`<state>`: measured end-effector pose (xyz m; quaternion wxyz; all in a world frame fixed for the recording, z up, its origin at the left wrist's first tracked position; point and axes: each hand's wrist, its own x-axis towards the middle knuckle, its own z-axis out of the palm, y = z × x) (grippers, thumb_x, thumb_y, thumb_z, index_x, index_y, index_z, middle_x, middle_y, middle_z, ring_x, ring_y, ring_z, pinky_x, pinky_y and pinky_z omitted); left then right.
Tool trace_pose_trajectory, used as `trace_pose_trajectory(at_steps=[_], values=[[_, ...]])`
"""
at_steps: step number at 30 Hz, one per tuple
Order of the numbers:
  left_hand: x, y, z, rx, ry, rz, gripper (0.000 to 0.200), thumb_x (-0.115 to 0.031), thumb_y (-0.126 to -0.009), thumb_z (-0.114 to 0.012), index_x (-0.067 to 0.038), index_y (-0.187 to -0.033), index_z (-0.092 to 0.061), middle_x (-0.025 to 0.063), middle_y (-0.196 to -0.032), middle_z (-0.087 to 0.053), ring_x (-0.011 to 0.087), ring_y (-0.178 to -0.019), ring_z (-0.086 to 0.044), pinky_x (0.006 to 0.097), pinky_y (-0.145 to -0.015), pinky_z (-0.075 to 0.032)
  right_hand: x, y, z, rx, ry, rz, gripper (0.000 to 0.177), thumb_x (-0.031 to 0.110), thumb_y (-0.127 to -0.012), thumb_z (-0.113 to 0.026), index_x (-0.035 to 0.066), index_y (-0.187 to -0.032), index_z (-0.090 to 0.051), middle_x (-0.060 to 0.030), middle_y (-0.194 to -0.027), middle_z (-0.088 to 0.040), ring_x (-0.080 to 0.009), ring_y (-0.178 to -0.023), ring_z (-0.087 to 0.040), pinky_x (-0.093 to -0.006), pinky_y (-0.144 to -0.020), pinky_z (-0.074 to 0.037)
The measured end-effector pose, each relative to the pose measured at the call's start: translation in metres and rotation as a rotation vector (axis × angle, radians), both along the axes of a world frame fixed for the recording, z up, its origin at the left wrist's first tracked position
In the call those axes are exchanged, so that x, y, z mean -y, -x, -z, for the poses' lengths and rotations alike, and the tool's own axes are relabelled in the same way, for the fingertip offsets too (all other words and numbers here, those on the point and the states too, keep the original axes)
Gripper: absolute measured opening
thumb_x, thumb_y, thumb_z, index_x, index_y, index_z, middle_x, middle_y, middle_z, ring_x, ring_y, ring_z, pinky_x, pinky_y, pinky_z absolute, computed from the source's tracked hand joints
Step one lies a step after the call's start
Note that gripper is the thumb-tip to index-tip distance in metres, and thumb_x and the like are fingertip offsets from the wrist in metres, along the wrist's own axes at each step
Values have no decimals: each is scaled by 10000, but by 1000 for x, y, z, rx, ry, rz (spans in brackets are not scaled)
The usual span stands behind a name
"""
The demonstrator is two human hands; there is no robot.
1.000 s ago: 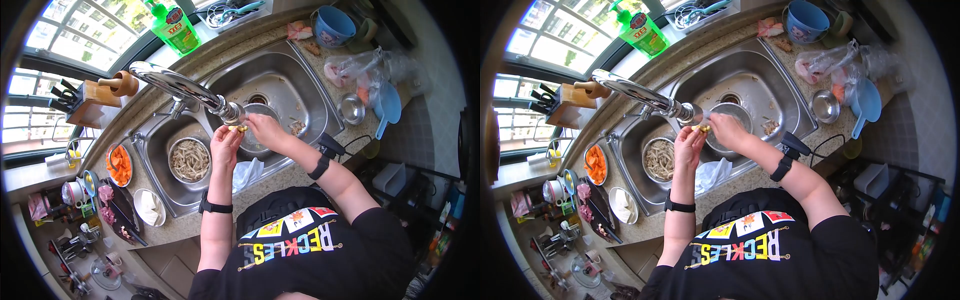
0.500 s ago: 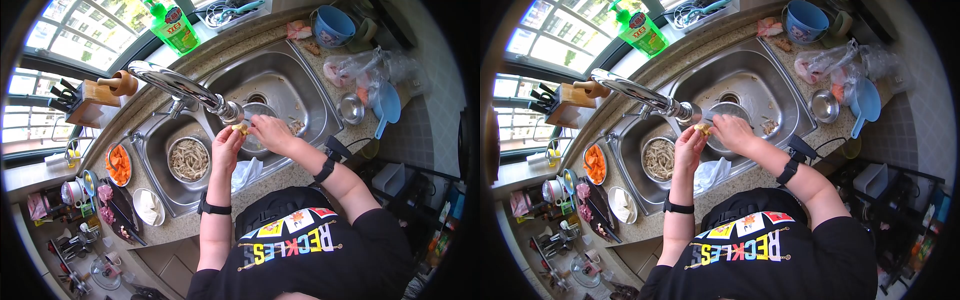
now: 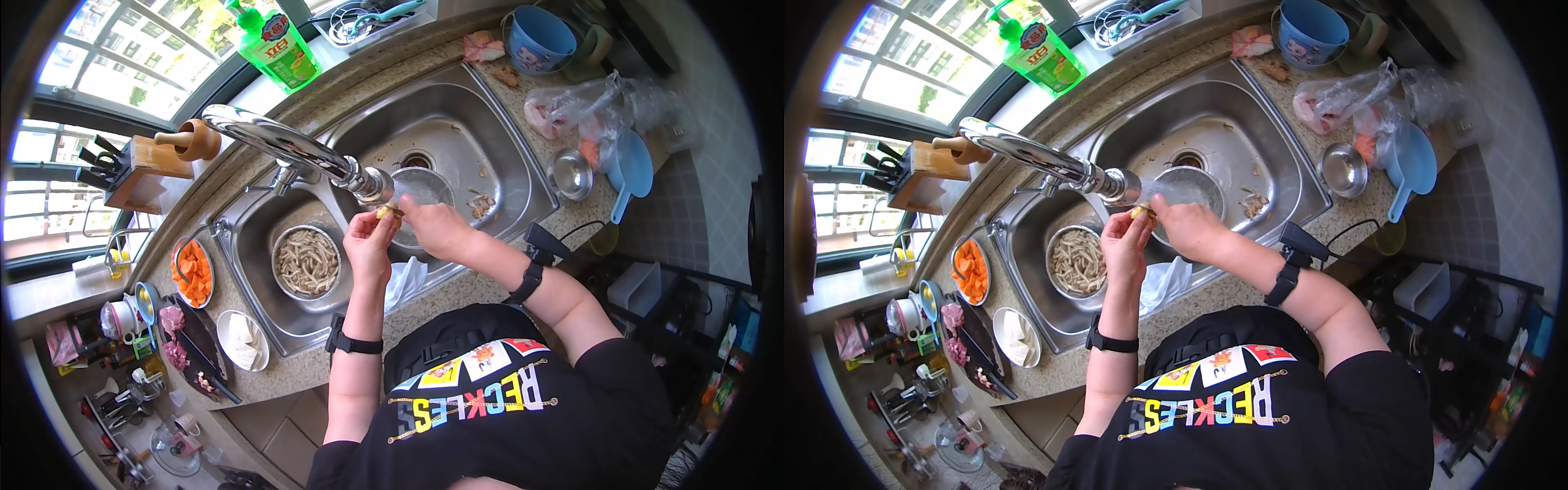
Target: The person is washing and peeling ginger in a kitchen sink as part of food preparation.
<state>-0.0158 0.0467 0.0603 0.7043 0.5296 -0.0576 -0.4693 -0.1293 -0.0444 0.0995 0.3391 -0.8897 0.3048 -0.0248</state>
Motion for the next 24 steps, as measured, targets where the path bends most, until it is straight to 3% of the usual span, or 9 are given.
trace_pose_trajectory(at_steps=[5,10,14,17,20,24], values=[[1,9,-11,146,12,-53,119,-19,-786,-641,-7,-869,-557,84,-853,-628,144,-733,-616,232,-678,-506,23,4,38,-80,13,99,165,111,-827,-433,58,-983,-433,-222,-716,-599,-417,-726,-589,-508,-622,-454],[4,2,-1,131,36,-53,136,5,-772,-649,12,-872,-558,96,-863,-626,142,-741,-616,237,-687,-506,13,6,-4,84,-42,85,180,94,-800,-449,96,-980,-458,-220,-725,-600,-402,-736,-594,-492,-630,-464],[2,8,-14,163,59,-31,148,36,-761,-649,26,-881,-563,109,-875,-625,147,-769,-617,251,-730,-505,20,6,8,26,-2,41,100,104,-838,-439,78,-934,-448,-216,-714,-588,-409,-714,-574,-509,-603,-435],[4,5,-15,152,56,-31,151,43,-759,-647,29,-886,-567,114,-877,-629,152,-774,-619,253,-735,-502,33,9,23,-42,35,145,88,127,-861,-433,75,-929,-450,-213,-698,-587,-405,-704,-575,-509,-601,-433],[3,4,-12,134,50,-30,152,48,-758,-644,30,-889,-569,114,-877,-630,153,-772,-620,249,-731,-499,19,6,1,179,-72,178,118,173,-875,-452,62,-914,-446,-209,-687,-587,-399,-701,-577,-506,-594,-433],[4,4,-16,139,92,-7,147,33,-762,-649,19,-888,-573,99,-868,-633,146,-752,-614,241,-717,-497,10,6,-2,162,25,97,211,262,-878,-480,53,-896,-456,-203,-697,-593,-391,-688,-583,-492,-582,-439]])
